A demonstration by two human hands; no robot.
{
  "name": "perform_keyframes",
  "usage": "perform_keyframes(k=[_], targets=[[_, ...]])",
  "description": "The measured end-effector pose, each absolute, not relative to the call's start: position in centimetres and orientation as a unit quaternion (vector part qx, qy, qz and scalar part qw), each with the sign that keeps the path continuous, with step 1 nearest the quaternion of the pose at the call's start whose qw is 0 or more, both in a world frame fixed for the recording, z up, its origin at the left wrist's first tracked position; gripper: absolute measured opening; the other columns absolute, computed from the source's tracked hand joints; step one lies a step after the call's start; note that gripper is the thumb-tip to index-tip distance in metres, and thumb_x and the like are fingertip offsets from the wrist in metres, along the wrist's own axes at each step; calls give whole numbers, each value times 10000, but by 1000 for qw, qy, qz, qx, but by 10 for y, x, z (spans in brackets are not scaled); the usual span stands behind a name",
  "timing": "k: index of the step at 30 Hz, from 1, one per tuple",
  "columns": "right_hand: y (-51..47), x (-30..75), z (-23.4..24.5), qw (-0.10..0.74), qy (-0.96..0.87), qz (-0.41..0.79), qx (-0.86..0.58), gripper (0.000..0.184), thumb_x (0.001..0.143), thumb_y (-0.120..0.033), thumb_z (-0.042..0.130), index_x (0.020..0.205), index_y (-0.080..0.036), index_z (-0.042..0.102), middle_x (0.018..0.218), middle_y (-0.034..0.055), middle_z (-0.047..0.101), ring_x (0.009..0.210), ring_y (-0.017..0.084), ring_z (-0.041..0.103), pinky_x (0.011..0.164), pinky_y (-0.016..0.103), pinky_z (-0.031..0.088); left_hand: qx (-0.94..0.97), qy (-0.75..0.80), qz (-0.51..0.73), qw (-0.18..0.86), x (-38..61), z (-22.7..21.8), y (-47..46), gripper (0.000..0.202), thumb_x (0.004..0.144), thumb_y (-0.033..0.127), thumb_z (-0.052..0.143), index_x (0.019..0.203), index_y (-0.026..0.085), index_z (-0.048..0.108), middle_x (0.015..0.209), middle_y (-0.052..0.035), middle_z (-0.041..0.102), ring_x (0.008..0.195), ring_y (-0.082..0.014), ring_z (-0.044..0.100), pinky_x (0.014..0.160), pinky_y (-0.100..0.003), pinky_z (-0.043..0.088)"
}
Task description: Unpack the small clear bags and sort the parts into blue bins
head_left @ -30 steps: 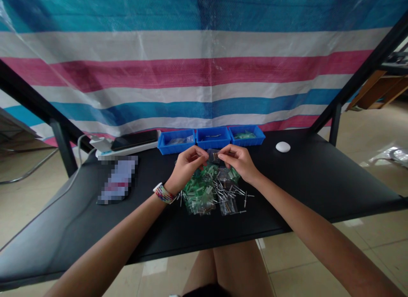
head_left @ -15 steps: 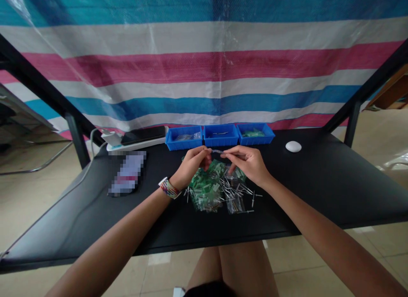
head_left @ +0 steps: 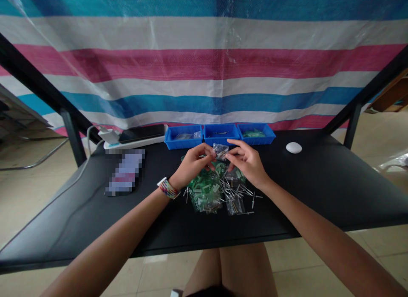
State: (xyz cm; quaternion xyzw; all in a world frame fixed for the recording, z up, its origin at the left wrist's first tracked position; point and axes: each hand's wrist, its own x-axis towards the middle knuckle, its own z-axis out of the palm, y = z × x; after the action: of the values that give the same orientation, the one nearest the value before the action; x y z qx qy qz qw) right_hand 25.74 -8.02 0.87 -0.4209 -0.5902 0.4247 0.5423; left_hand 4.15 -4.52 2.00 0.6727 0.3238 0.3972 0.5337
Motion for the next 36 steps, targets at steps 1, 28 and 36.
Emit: perform_keyframes(k=[1,28,36], targets=[[-79,259,9,538,-588,430,-425,451,862,-412,818,1255,-210,728,921,35,769,537,139,687,520,278,534,689,319,400,513,41,19,-45,199,949,363,697,966,178,628,897,-12,676,667,-138,732,596,-238,542],[-88,259,12,515,-666,306,-444,277,988,-380,674,1196,-241,794,1169,91,811,624,176,747,534,308,524,687,325,430,487,39,23,-46,258,936,423,729,899,175,669,816,-39,722,726,-167,714,643,-259,538],[-77,273,12,401,-740,229,-489,88,883,-214,688,856,-214,771,835,36,722,675,170,626,629,311,468,560,408,548,468,20,21,-18,268,914,396,754,931,171,610,782,-12,694,603,-128,716,593,-234,582]])
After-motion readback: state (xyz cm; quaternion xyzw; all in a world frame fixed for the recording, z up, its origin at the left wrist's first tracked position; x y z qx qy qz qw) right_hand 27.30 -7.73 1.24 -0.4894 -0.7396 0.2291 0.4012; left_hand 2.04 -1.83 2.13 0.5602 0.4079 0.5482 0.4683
